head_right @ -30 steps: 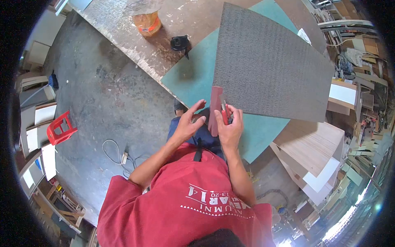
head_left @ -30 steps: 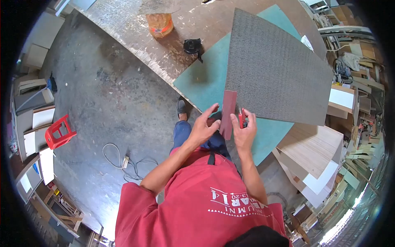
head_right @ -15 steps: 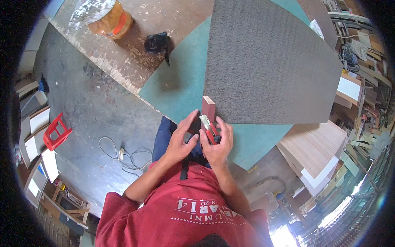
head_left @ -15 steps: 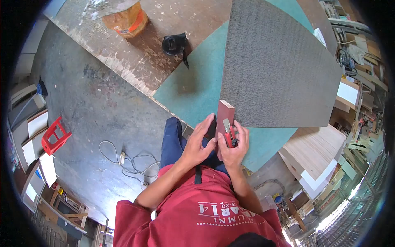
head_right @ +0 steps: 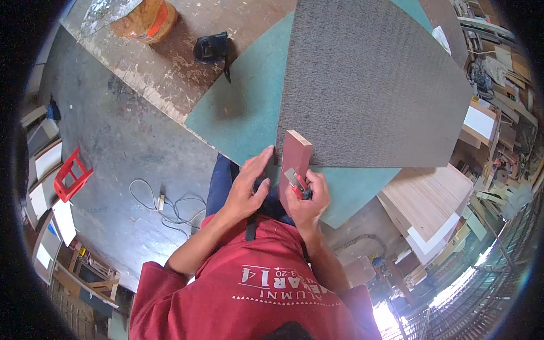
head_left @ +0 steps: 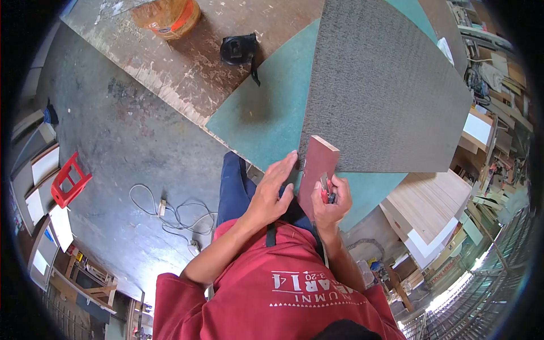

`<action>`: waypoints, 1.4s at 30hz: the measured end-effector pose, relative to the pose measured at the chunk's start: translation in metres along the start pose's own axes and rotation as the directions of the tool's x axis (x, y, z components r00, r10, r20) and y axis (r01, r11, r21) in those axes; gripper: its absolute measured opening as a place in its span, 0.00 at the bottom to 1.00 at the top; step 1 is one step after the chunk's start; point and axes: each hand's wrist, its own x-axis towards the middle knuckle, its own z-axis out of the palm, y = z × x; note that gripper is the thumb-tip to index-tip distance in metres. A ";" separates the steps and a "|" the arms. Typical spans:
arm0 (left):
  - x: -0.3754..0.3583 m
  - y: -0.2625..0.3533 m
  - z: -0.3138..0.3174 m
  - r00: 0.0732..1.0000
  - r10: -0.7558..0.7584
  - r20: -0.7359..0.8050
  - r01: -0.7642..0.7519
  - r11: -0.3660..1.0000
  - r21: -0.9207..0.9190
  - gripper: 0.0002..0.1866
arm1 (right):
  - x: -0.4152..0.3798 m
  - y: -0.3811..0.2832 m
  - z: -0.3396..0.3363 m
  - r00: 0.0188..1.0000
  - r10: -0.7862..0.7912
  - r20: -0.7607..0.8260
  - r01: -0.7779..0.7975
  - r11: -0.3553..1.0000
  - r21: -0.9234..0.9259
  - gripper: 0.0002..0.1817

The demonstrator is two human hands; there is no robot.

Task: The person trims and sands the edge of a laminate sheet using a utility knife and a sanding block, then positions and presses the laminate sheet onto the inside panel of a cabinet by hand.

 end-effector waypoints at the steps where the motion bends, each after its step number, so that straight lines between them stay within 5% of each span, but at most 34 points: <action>1: 0.000 0.000 0.000 1.000 -0.003 -0.002 0.003 1.000 -0.002 0.39 | 0.002 -0.002 0.003 1.000 -0.011 0.007 0.011 1.000 0.011 0.23; 25: 0.003 -0.008 -0.004 0.999 0.041 0.035 -0.041 0.999 -0.003 0.38 | 0.010 -0.019 0.023 1.000 -0.003 0.018 0.004 1.000 -0.022 0.21; 37: -0.012 -0.010 -0.006 0.988 -0.128 0.091 0.140 0.982 -0.130 0.38 | 0.002 -0.006 0.027 0.997 0.078 0.010 -0.078 0.997 0.001 0.18; 39: -0.016 -0.014 -0.005 0.963 -0.247 0.110 0.268 0.929 -0.256 0.39 | 0.003 -0.011 0.026 0.995 0.097 0.022 -0.098 0.995 0.012 0.18; 42: -0.018 -0.014 -0.002 0.973 -0.221 0.068 0.231 0.933 -0.275 0.39 | 0.005 -0.014 0.025 0.992 0.125 0.033 -0.126 0.992 0.017 0.17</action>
